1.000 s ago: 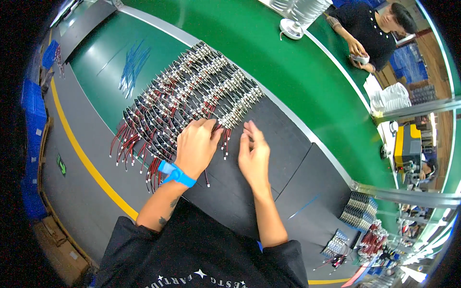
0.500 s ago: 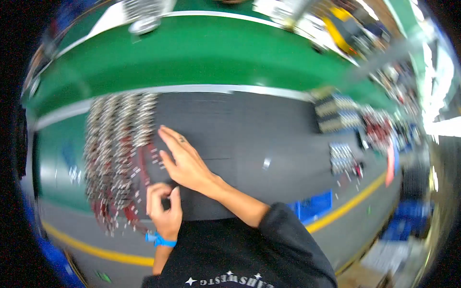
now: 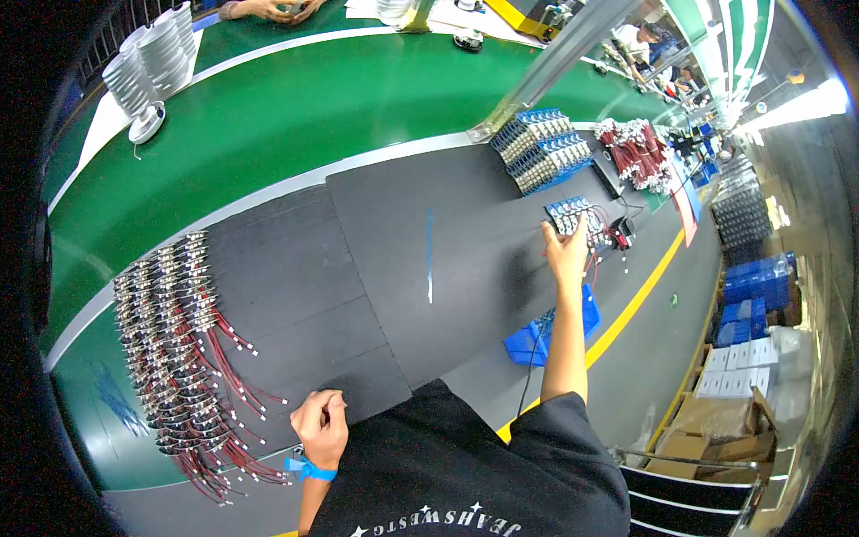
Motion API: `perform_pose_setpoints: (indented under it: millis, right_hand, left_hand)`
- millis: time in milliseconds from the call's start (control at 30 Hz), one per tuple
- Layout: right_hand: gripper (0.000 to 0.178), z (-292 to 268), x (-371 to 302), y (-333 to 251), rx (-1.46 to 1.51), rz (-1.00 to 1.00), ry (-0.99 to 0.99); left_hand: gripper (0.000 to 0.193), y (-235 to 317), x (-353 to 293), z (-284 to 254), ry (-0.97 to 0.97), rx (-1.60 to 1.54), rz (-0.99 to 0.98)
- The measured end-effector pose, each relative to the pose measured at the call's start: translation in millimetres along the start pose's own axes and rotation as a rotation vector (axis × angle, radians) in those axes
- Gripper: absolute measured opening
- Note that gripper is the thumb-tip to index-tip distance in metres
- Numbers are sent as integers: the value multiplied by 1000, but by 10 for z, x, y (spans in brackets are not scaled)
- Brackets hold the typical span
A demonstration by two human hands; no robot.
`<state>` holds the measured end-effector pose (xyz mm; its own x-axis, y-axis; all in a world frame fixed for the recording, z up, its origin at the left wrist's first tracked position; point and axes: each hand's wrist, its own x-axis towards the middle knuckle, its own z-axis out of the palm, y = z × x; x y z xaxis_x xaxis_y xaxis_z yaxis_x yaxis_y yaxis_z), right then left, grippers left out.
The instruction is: The person assembles and organizes small electronic circuit boards with attached red and black wiring by hand on a factory production line.
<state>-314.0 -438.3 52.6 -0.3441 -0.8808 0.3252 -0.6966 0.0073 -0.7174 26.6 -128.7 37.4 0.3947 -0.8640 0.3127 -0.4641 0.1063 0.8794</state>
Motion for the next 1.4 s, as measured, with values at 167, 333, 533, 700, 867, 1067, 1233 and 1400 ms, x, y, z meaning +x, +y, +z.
perform_pose_setpoints:
  millis: [167, 333, 533, 700, 867, 1067, 1233, 1400]
  right_hand:
    - [27, 35, 427, 444, -186, -113, -35]
    - [26, -308, -138, -255, -124, -160, 43]
    - [19, -533, -1027, -1221, 241, -180, -106]
    - [13, -614, -1459, -1588, 352, -392, -491]
    - [12, -488, -1689, -1848, 409, -659, -1231]
    - [26, -443, -1720, -1987, 373, -753, -1553]
    - [18, -655, -1421, -2063, 651, -632, -1861]
    - [14, -724, -1246, -1642, 70, -404, -1380]
  left_hand:
    - [14, 30, 4, -7, 48, -91, -69]
    - [7, 21, -60, -14, 17, -169, -209]
    - [35, 172, 18, 64, -252, -714, -447]
    - [66, 218, 222, 196, -483, -1419, -794]
    - [59, 246, 365, 341, -439, -1796, -966]
    - [40, 194, 334, 319, -393, -1540, -859]
    - [43, 232, 326, 37, -161, -1604, -693]
    - [55, 164, 331, -168, -92, -1623, -586]
